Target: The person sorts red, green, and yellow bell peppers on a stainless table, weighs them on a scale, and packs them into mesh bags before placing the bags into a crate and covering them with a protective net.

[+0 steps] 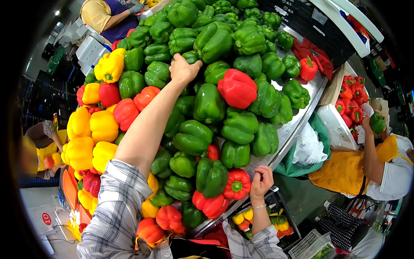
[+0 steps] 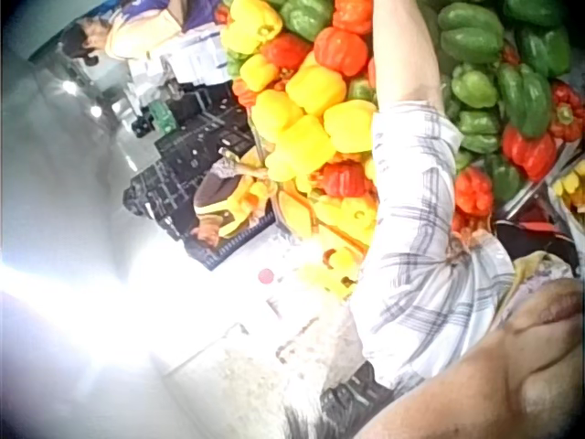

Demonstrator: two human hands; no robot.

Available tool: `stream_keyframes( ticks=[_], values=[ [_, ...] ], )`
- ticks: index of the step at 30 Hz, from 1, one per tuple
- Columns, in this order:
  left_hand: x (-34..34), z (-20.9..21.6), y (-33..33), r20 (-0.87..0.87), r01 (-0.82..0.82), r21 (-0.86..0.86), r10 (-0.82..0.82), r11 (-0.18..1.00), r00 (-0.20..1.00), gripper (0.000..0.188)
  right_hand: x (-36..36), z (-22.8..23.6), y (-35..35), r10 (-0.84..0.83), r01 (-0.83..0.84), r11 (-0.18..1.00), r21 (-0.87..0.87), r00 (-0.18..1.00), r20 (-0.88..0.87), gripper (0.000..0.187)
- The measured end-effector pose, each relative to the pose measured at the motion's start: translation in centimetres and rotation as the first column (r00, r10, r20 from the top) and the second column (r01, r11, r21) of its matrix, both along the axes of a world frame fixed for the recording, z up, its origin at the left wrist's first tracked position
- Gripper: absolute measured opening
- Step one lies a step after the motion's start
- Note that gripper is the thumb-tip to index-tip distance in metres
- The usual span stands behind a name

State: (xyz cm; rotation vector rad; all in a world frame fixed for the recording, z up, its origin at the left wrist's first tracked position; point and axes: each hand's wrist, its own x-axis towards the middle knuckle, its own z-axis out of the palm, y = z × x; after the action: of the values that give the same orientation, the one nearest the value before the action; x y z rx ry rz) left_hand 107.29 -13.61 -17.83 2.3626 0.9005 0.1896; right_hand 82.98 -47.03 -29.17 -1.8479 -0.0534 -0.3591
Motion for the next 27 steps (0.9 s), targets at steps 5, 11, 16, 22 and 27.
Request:
stream_keyframes(
  ticks=[5,11,16,22,27],
  values=[
    [-2.5,1.6,0.6,0.193,-0.051,-0.021,0.054,0.999,0.980,0.085,-0.1,0.1,-0.2,0.016,-0.016,1.000,-0.025,1.000,0.024,0.011],
    [-14.8,8.9,0.9,0.590,0.281,0.190,-0.338,0.941,0.734,0.072,0.5,0.1,0.0,0.015,-0.012,0.999,-0.040,0.997,0.077,0.010],
    [-27.4,14.7,-0.1,0.598,0.223,0.622,-0.639,0.751,0.483,0.075,1.4,1.0,-0.2,0.128,-0.099,0.969,0.226,0.985,-0.119,0.008],
    [-39.8,15.2,-1.5,0.576,0.102,0.723,-0.677,0.684,0.457,0.055,-4.3,19.7,8.4,0.774,-0.637,0.553,0.537,0.631,-0.049,0.063],
    [-50.5,13.2,-2.1,0.520,0.071,0.779,-0.704,0.624,0.484,0.030,-13.1,24.8,15.9,0.964,-0.922,0.192,0.336,0.241,0.110,0.113]
  ],
)
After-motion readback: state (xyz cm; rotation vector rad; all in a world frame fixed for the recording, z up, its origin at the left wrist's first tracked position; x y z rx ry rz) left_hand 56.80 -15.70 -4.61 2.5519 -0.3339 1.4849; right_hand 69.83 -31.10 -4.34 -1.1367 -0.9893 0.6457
